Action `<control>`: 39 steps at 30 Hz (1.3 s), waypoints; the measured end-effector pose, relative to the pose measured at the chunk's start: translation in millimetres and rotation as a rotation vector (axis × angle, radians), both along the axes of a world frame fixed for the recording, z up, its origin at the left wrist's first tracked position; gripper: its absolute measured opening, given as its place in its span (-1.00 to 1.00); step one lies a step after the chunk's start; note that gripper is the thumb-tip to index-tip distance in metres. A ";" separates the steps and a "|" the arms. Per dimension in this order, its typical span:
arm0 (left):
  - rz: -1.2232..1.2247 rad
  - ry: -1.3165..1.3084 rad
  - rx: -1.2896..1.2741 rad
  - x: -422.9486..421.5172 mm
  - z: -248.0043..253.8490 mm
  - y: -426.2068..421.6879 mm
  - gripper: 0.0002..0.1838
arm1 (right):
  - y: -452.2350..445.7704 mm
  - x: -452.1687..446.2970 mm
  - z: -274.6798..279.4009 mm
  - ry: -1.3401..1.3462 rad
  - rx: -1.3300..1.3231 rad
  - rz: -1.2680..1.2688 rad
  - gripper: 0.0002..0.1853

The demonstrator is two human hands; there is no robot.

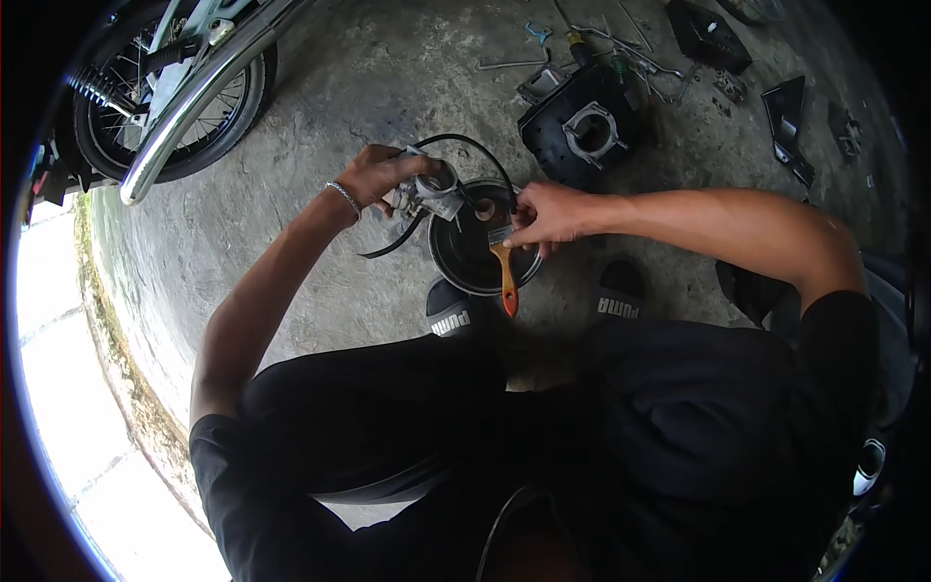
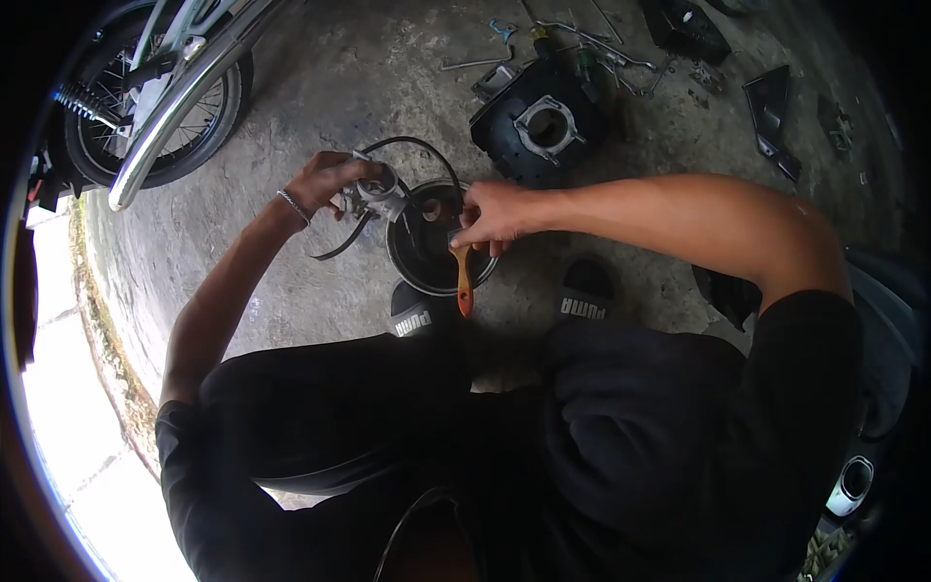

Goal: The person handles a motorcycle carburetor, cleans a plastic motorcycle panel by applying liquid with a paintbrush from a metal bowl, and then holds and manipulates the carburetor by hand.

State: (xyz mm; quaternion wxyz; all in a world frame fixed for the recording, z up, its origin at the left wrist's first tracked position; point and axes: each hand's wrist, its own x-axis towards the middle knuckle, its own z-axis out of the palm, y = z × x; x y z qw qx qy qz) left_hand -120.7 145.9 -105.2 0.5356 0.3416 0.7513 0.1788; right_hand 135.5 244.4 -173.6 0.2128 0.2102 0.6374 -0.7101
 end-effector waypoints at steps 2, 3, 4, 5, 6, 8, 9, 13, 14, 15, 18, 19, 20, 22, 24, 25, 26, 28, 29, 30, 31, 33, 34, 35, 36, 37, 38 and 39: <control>0.081 -0.069 -0.045 -0.8 0.3 -0.6 -0.48 | 0.0 -0.7 2.2 -0.010 -0.030 0.035 -0.82; 0.082 -0.068 -0.043 -0.1 1.2 -1.1 -0.48 | -2.4 -1.5 7.5 -0.009 -0.029 0.036 -0.82; 0.092 -0.062 -0.046 1.8 1.8 -1.4 -0.49 | -6.0 -1.5 12.6 0.014 -0.120 -0.007 -0.80; 0.103 -0.057 -0.048 4.4 2.2 -1.6 -0.49 | -10.1 -1.4 18.1 0.037 -0.211 -0.050 -0.77; 0.113 -0.052 -0.053 6.7 2.5 -2.2 -0.50 | -14.5 -1.9 24.3 0.059 -0.304 -0.093 -0.75; 0.122 -0.044 -0.058 8.5 2.5 -3.8 -0.51 | -18.0 -4.2 25.2 0.084 -0.397 -0.138 -0.72; 0.134 -0.045 -0.072 8.6 0.9 -4.6 -0.50 | -18.4 -6.5 21.2 0.055 -0.358 -0.108 -0.68; 0.171 -0.049 -0.108 8.2 -4.0 -5.5 -0.50 | -17.7 -11.8 14.9 -0.033 -0.235 -0.022 -0.58; 0.167 -0.072 -0.084 7.9 -3.9 -6.1 -0.49 | -19.1 -10.6 18.5 -0.029 -0.229 -0.049 -0.59; 0.163 -0.096 -0.059 7.8 -3.9 -6.7 -0.48 | -21.1 -8.3 22.2 -0.025 -0.222 -0.077 -0.61; 0.157 -0.142 -0.007 5.6 -6.1 -10.3 -0.46 | -27.2 -3.6 32.2 -0.015 -0.207 -0.130 -0.63; 0.216 -0.273 0.018 0.2 -10.6 -12.2 -0.46 | -28.2 -2.8 35.3 -0.020 -0.223 -0.185 -0.64; 0.274 -0.404 0.040 -5.3 -15.9 -15.3 -0.46 | -29.4 -2.0 37.5 -0.025 -0.242 -0.241 -0.66; 0.384 -0.663 0.081 -16.0 -26.9 -19.9 -0.45 | -30.2 -3.4 40.7 -0.028 -0.284 -0.356 -0.68; 0.391 -0.701 0.111 -19.7 -33.3 -23.6 -0.45 | -27.0 -8.5 42.1 0.066 -0.259 -0.396 -0.69; 0.408 -0.744 0.139 -19.9 -34.9 -26.6 -0.44 | -25.0 -11.2 42.1 0.152 -0.235 -0.428 -0.69; 0.426 -0.788 0.168 -20.7 -36.4 -29.8 -0.43 | -23.2 -14.0 42.4 0.237 -0.212 -0.459 -0.70; 0.443 -0.828 0.199 -22.2 -36.4 -33.5 -0.41 | -20.8 -17.6 43.4 0.327 -0.188 -0.489 -0.70; 0.420 -0.883 0.207 -21.9 -35.5 -33.9 -0.40 | -19.4 -19.0 44.3 0.342 -0.145 -0.487 -0.70; 0.397 -0.938 0.214 -21.4 -34.9 -34.3 -0.39 | -18.5 -20.0 45.2 0.357 -0.103 -0.486 -0.70; 0.373 -0.993 0.220 -21.0 -34.2 -34.0 -0.37 | -17.6 -20.8 46.2 0.371 -0.061 -0.484 -0.70; 0.350 -1.043 0.229 -22.3 -33.4 -32.3 -0.35 | -17.2 -21.0 49.3 0.390 -0.019 -0.480 -0.70; 0.314 -1.053 0.237 -23.5 -33.1 -31.2 -0.33 | -17.7 -19.5 51.6 0.422 0.054 -0.461 -0.72; 0.278 -1.062 0.244 -24.8 -32.9 -30.2 -0.30 | -18.4 -17.2 54.0 0.454 0.126 -0.442 -0.73; 0.243 -1.072 0.249 -25.9 -32.7 -29.5 -0.28 | -18.6 -14.6 56.4 0.485 0.198 -0.423 -0.75; 0.209 -1.081 0.253 -26.6 -32.7 -29.7 -0.25 | -18.0 -12.5 58.5 0.514 0.268 -0.405 -0.77; 0.210 -1.078 0.252 -25.1 -28.9 -28.6 -0.25 | -16.0 -9.8 59.3 0.517 0.266 -0.405 -0.77; 0.143 -1.002 0.295 -24.4 -24.5 -26.4 -0.23 | -12.7 -6.0 60.7 0.568 0.391 -0.347 -0.79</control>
